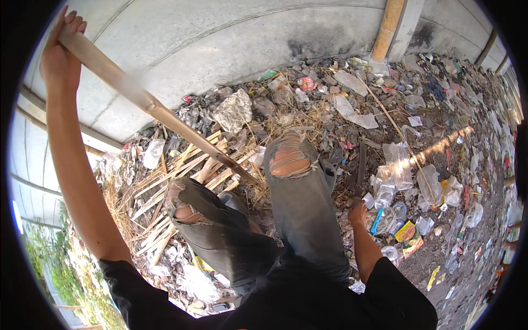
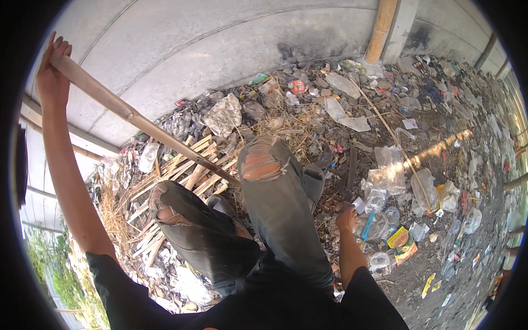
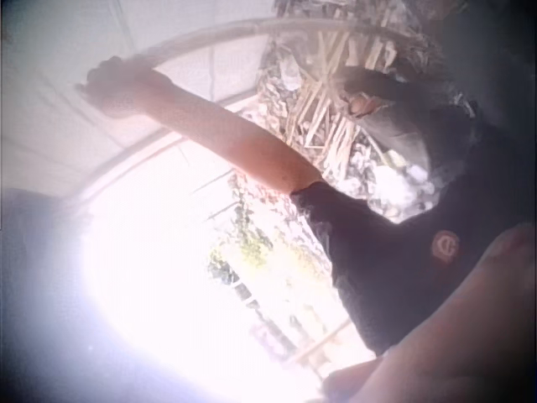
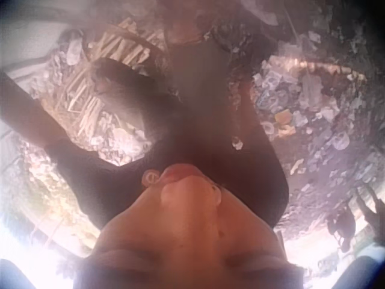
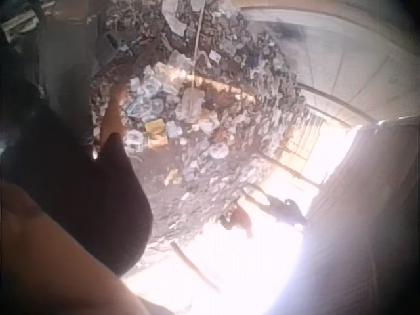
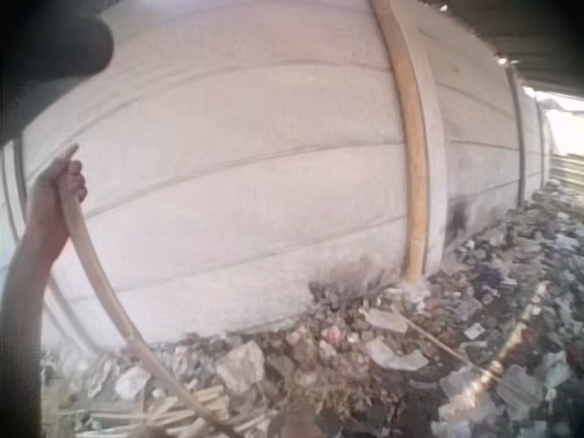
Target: The person sits on the ground and uses a utility knife to shave thin strips of bamboo. They hold the bamboo stick in one hand and carefully scrape the surface with the knife in the other, creating a pile of finished sticks and debris.
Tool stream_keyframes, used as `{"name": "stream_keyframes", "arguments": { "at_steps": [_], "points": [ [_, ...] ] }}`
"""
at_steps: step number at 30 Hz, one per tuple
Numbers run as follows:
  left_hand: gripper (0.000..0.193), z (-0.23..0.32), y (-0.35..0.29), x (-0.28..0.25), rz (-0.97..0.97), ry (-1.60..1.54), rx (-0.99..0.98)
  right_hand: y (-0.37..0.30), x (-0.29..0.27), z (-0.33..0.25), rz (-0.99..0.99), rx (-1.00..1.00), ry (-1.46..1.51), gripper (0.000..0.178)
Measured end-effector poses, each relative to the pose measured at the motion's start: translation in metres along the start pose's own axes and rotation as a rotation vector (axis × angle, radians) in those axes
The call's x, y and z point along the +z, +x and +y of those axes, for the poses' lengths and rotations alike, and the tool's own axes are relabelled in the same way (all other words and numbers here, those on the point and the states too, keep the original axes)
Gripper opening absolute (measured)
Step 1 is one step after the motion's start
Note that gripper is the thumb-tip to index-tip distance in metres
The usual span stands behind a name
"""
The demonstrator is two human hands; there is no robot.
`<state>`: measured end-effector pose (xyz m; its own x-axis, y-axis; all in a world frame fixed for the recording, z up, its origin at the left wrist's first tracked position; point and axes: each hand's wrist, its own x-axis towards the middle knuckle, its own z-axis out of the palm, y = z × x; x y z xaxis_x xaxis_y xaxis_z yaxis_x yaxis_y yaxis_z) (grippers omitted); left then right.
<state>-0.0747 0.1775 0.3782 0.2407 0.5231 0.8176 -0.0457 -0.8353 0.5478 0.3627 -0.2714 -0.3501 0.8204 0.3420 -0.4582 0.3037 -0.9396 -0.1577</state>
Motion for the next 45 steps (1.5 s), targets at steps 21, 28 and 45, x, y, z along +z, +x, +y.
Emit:
{"name": "stream_keyframes", "arguments": {
  "at_steps": [21,28,45],
  "points": [
    [0.027,0.043,-0.140,0.034,0.032,0.256,-0.117,-0.263,-0.432,-0.224,0.076,-1.138,1.392,0.041],
    [0.016,-0.011,-0.180,0.082,0.154,0.483,-0.071,-0.351,-0.424,-0.263,-0.060,-1.530,1.287,0.051],
    [0.013,-0.050,-0.202,0.152,0.208,0.448,-0.017,-0.393,-0.407,-0.265,0.327,-1.841,1.253,0.049]
  ]
}}
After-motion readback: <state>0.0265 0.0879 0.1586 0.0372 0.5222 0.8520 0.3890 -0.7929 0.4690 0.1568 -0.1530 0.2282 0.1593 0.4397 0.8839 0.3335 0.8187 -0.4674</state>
